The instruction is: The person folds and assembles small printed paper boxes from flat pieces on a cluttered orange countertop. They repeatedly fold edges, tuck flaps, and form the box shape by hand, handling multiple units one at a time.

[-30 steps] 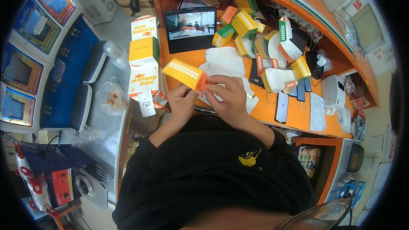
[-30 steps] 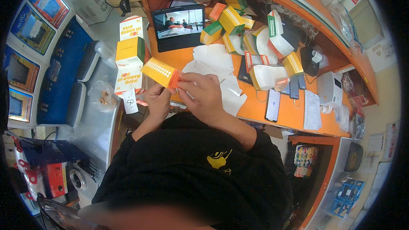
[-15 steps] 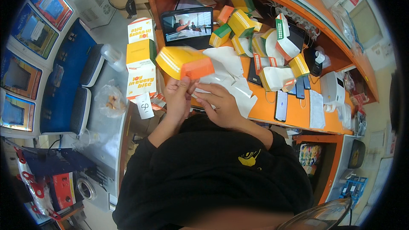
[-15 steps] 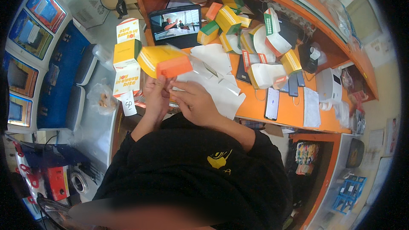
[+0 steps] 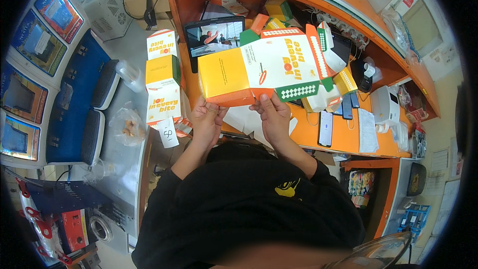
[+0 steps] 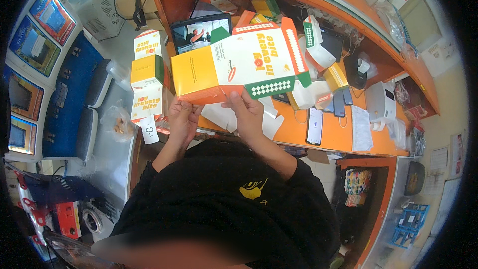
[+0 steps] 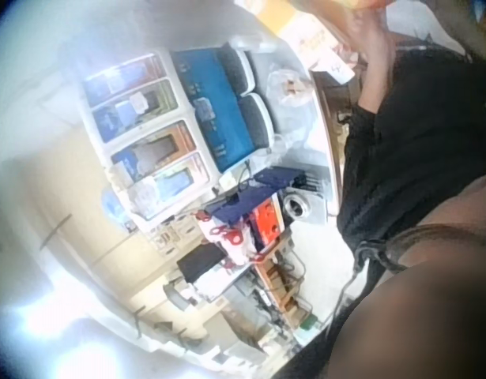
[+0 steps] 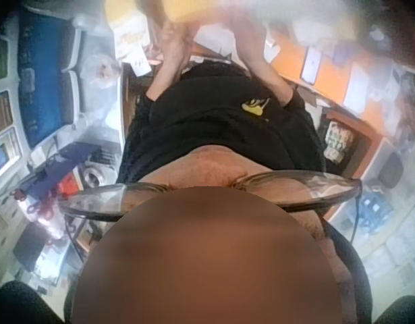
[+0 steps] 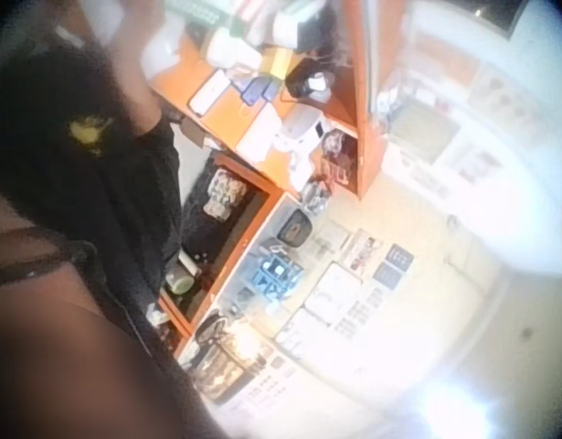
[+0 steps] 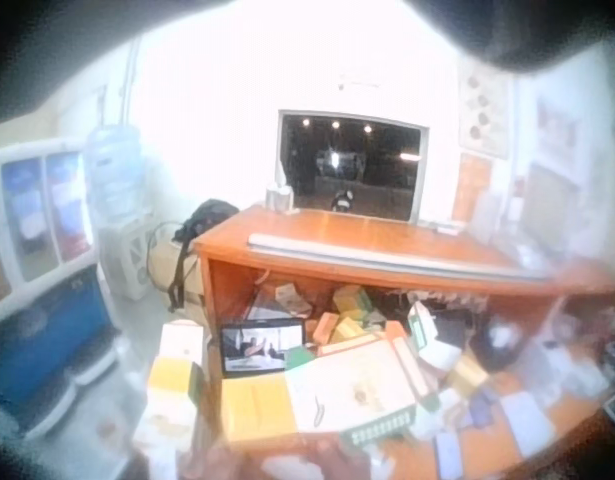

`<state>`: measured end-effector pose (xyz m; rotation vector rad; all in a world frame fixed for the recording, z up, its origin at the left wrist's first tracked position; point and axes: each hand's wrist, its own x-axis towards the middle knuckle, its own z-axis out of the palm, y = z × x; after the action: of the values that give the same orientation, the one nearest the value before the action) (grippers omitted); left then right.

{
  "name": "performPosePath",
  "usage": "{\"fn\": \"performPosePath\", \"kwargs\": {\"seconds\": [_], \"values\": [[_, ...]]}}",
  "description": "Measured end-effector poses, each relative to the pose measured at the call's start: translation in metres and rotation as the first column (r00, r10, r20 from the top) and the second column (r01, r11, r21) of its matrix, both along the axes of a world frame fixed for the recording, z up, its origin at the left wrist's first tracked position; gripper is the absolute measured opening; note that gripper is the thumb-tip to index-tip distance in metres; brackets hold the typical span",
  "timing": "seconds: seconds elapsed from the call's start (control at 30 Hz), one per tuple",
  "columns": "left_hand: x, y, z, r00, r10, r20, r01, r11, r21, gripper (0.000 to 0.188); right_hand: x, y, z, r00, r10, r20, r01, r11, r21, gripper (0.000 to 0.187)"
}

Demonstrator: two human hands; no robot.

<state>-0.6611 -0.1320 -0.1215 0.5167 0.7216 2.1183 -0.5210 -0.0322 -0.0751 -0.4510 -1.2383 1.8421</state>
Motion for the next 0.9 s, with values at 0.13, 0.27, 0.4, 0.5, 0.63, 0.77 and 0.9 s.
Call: {"fn": "performPosePath", "kwargs": {"seconds": [0.13,0.27,0.4,0.5,0.63,0.77,0.9], "values": [[0.009,0.004,0.005,0.892,0.127,-0.434,-0.336,0.829,-0.447,0.06,0.0,0.003,0.001,0.981,-0.159,0.11,0.145,0.981,0.125,0.026],[0.014,-0.006,0.017,0.175,0.215,-0.961,-0.625,0.778,0.061,0.083,0.0,0.002,0.003,0.923,-0.2,0.328,0.116,0.959,0.257,0.025],[0.015,-0.009,0.021,0.011,0.233,-0.972,-0.468,0.861,0.201,0.081,-0.005,-0.013,0.001,0.965,-0.049,0.256,0.017,0.992,0.126,0.024],[0.013,-0.009,0.017,0.257,0.318,-0.912,-0.403,0.893,0.198,0.058,-0.007,-0.014,-0.003,0.994,0.029,0.104,-0.037,0.997,0.073,0.024],[0.009,-0.014,0.014,0.376,0.399,-0.836,-0.427,0.876,0.226,0.023,0.001,0.001,-0.012,0.976,0.055,0.21,-0.104,0.969,0.226,0.024],[0.011,-0.013,0.015,0.565,0.37,-0.737,-0.447,0.888,0.103,0.011,0.001,0.005,-0.022,0.95,0.169,0.264,-0.238,0.936,0.259,0.024],[0.016,-0.005,0.019,0.653,0.328,-0.683,-0.425,0.905,0.029,0.01,-0.006,0.001,-0.023,0.94,0.262,0.219,-0.308,0.928,0.212,0.024]]}}
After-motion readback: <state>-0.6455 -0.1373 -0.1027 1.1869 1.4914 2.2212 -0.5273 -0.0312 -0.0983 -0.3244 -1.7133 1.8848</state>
